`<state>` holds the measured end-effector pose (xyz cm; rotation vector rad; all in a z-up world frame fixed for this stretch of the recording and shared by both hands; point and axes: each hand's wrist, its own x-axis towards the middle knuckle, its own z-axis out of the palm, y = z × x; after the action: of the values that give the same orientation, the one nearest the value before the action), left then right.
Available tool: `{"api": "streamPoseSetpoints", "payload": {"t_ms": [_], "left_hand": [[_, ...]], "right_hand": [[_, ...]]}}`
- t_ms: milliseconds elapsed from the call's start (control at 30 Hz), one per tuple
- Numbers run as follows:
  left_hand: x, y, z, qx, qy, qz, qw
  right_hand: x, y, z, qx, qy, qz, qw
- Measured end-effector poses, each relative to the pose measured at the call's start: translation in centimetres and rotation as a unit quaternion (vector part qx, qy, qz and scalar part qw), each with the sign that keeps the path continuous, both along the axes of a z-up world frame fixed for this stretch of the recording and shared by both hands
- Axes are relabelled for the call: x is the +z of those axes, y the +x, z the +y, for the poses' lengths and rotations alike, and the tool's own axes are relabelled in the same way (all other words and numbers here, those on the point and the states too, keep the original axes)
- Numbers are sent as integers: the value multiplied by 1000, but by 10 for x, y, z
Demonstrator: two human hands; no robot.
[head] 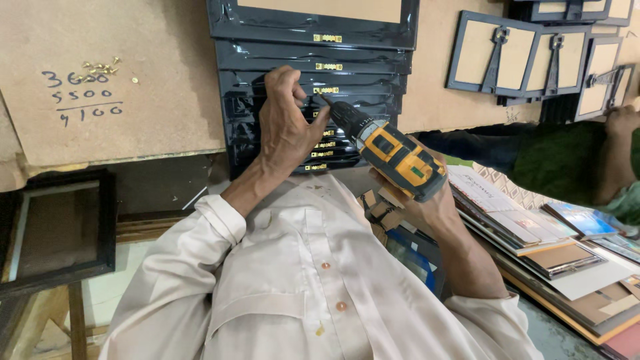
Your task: The person uses a cordless drill to attach brass hinges to a stack of black picture frames. They repeatedly pick up a hinge, position it on the frame, and drive a screw into it with the drill.
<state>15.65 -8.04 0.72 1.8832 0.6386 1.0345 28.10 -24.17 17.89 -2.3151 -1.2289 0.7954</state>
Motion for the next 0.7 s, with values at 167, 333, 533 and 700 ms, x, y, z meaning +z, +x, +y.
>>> {"api": "streamPoseSetpoints", "payload": {"t_ms": [167,333,533,700], "left_hand": [[-2,2,0,-9,1,2,1000],[-2,-3,1,-28,-52,-22,998],[10,-31,1,-12,-107,-43,993],[11,-72,12,50,-112,-64,990]], "right_hand": [[-7,20,-2,101,-22,-51,993],[16,67,28,196,-153,-52,967],[45,72,78,164,-272,-104,942],[53,57,99,202,-240,-87,945]]}}
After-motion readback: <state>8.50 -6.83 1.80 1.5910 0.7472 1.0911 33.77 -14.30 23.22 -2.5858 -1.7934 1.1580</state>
